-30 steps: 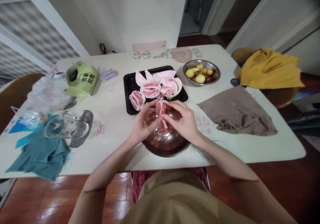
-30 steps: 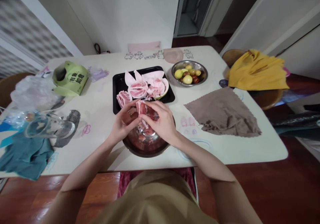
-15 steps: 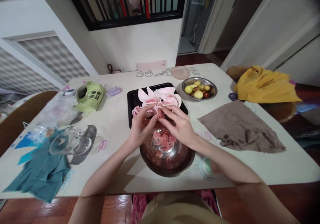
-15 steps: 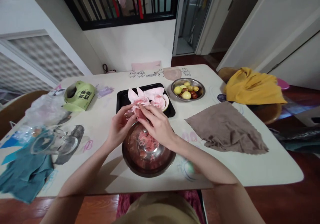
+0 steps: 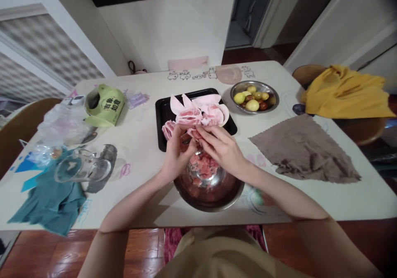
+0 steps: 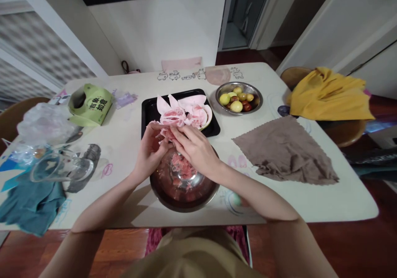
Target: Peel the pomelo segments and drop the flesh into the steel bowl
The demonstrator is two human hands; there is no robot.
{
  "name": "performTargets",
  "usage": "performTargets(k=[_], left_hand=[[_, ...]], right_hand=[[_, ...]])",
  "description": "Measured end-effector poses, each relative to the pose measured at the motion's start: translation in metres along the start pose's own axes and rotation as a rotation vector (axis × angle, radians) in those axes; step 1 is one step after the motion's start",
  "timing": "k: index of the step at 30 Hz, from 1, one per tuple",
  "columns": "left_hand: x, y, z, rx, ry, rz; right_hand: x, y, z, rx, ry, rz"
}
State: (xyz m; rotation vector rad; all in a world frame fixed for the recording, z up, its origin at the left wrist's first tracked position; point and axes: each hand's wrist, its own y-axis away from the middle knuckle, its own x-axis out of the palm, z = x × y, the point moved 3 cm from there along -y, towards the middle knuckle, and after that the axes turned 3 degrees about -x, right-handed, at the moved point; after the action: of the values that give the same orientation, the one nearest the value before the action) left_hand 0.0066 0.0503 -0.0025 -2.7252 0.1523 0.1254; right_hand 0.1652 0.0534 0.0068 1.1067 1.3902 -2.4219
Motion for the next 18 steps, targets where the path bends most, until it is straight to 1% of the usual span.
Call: performTargets(k=[4, 7, 12, 15, 18], left_hand=[[0.002, 0.001, 0.003, 0.027, 0.036, 0.002], [0.003, 0.002, 0.004, 0.027, 0.049, 0.0], [0.007, 0.004, 0.009, -0.003, 0.098, -0.03], [0.009, 0.005, 0.017, -0.054, 0.144, -0.053], [0.008, 0.003, 0.018, -0.042, 0.087, -0.08]], right_hand=[[0.002, 0.005, 0.002, -0.065, 0.12, -0.047], [0.002, 0.007, 0.003, -0.061, 0.135, -0.069], [-0.001, 0.004, 0.005, -0.038, 0.125, -0.107], [-0.001, 0.003, 0.008, -0.059, 0.158, -0.126], [-0.001, 0.003, 0.01, -0.094, 0.214, -0.153]])
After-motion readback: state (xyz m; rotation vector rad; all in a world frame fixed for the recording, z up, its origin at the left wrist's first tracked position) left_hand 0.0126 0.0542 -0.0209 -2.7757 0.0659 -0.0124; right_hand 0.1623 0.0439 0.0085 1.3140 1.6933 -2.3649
